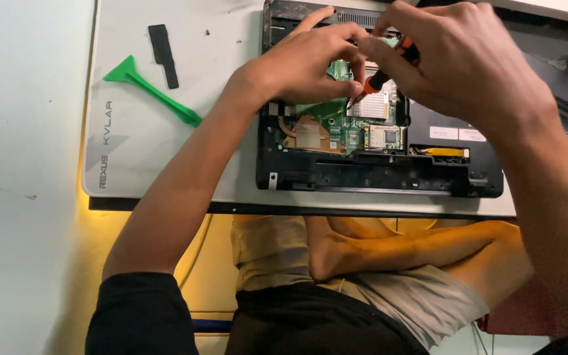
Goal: Disassembling a laptop by removing internal screws and components such as the motherboard and RAM using a screwdriver.
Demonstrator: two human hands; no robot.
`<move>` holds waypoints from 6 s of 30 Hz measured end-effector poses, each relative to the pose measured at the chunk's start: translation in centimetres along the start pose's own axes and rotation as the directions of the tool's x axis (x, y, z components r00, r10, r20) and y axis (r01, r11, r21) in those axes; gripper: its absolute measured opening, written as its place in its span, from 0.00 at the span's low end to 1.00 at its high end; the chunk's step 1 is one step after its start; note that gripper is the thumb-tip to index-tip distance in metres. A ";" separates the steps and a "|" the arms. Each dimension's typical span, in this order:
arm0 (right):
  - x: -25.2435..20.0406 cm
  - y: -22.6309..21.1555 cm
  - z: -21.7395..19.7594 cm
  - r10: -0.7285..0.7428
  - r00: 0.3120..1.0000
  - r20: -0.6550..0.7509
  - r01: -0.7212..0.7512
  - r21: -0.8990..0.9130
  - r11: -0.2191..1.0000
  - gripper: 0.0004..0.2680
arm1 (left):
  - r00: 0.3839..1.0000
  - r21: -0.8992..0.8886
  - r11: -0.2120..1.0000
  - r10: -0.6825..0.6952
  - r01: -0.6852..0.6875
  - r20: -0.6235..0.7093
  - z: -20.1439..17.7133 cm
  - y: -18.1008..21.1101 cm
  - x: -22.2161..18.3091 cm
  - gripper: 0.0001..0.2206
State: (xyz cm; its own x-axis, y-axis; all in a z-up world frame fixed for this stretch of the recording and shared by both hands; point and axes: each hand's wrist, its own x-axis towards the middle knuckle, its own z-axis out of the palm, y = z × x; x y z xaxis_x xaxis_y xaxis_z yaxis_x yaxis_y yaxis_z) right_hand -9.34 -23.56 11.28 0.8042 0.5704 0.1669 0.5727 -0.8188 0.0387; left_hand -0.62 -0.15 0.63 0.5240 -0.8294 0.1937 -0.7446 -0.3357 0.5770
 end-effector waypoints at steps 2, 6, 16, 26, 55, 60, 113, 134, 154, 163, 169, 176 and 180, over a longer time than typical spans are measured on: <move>-0.2 0.2 0.0 0.020 0.999 0.026 -0.016 -0.137 0.990 0.13 | 1.000 0.019 1.000 0.012 -0.011 -0.021 0.4 -0.2 0.2 0.08; 0.4 -0.3 -1.1 -0.135 0.991 0.008 0.133 0.134 0.982 0.06 | 0.996 0.060 0.997 0.058 -0.054 -0.064 0.9 -1.1 0.2 0.08; -0.4 -0.2 -0.7 -0.090 0.994 -0.066 0.093 0.045 0.995 0.09 | 0.979 0.037 0.984 0.177 -0.174 -0.102 0.4 -0.8 0.5 0.06; -0.5 -1.2 -1.5 -0.062 0.998 0.013 0.060 0.079 0.995 0.08 | 0.998 0.028 1.000 0.003 -0.001 -0.067 0.7 -1.0 0.1 0.11; -0.1 -1.4 -2.1 0.026 0.995 0.101 0.001 -0.263 0.965 0.18 | 0.994 0.046 0.998 0.053 -0.048 -0.096 1.3 -0.5 0.7 0.02; 0.4 -2.4 -3.2 0.018 0.986 0.164 -0.026 0.045 0.999 0.17 | 0.998 0.029 1.000 0.000 0.002 -0.069 0.6 0.3 0.6 0.05; -8.3 9.1 9.1 0.299 0.868 -0.397 -0.009 0.588 0.808 0.09 | 0.882 0.092 0.878 -0.472 0.470 -0.005 -10.3 -6.2 -7.2 0.11; -5.7 5.6 6.4 0.361 0.841 -0.402 0.037 0.709 0.704 0.05 | 0.968 0.206 0.949 0.248 -0.237 -0.030 -0.1 3.0 0.0 0.24; -5.6 6.0 5.8 0.286 0.936 -0.203 -0.118 0.585 0.802 0.06 | 0.967 0.295 0.933 0.242 -0.208 -0.082 -1.1 3.3 -0.9 0.19; -5.3 5.7 5.3 0.209 0.971 -0.115 -0.106 0.578 0.809 0.09 | 0.963 0.229 0.947 0.251 -0.224 -0.096 -0.7 3.6 -0.7 0.20; -5.4 5.8 5.5 0.213 0.970 -0.115 -0.111 0.572 0.813 0.08 | 0.969 0.218 0.952 0.235 -0.214 -0.076 -0.6 3.6 -0.5 0.18; -5.4 6.0 5.7 0.210 0.973 -0.100 -0.121 0.555 0.823 0.09 | 0.959 0.228 0.943 0.268 -0.243 -0.089 -0.2 3.2 -0.4 0.18; -5.5 5.9 5.6 0.217 0.972 -0.088 -0.132 0.560 0.818 0.08 | 0.953 0.210 0.943 0.284 -0.258 -0.108 -0.3 3.3 -0.4 0.17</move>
State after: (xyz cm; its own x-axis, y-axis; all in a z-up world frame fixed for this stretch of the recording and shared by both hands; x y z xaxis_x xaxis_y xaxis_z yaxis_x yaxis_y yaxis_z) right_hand -9.44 -31.17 5.11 0.8921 0.3714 0.2573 0.4514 -0.7089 -0.5419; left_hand -3.19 -0.81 2.71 0.3320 -0.8374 0.4343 -0.9242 -0.1965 0.3276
